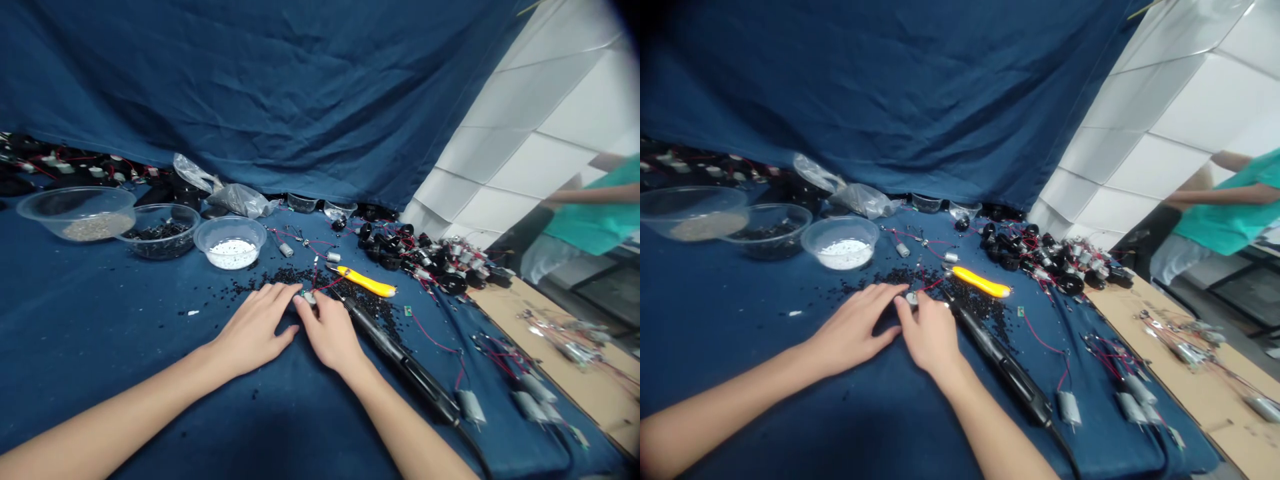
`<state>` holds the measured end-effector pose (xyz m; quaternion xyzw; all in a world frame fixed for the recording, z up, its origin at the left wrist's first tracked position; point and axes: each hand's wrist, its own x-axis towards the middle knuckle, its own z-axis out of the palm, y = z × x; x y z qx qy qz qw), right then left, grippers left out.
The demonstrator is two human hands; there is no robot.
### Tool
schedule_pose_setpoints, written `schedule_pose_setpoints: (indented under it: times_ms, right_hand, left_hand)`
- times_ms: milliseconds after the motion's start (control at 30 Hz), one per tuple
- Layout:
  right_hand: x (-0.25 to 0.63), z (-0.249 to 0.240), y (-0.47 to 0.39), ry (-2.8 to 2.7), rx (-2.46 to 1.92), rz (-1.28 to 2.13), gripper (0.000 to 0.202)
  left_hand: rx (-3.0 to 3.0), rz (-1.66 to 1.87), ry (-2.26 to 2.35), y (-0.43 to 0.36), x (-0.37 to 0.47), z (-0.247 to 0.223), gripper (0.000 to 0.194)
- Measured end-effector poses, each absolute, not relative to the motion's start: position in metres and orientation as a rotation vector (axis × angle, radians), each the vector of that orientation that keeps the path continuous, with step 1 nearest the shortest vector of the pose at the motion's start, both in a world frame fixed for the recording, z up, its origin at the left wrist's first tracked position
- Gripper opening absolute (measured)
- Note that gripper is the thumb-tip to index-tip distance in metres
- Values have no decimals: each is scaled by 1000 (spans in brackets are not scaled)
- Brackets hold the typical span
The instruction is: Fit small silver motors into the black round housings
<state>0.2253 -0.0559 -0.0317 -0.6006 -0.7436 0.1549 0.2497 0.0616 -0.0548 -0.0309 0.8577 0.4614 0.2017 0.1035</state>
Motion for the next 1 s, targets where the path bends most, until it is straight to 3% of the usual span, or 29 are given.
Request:
schedule_pose_setpoints:
  times_ms: [233,467,1000]
  right_hand:
    - [240,-35,-44,-1897,-1461,710,46]
    - [238,-37,-45,-1862,-1390,792,44]
    - [234,-34,-48,-1713,-1091,1034,43]
  left_hand:
    - [2492,539,1273,-50,50,-21,11]
    - [2480,528,1163,-55,55,-31,9]
    - [1999,938,1130,-55,57,-23,15]
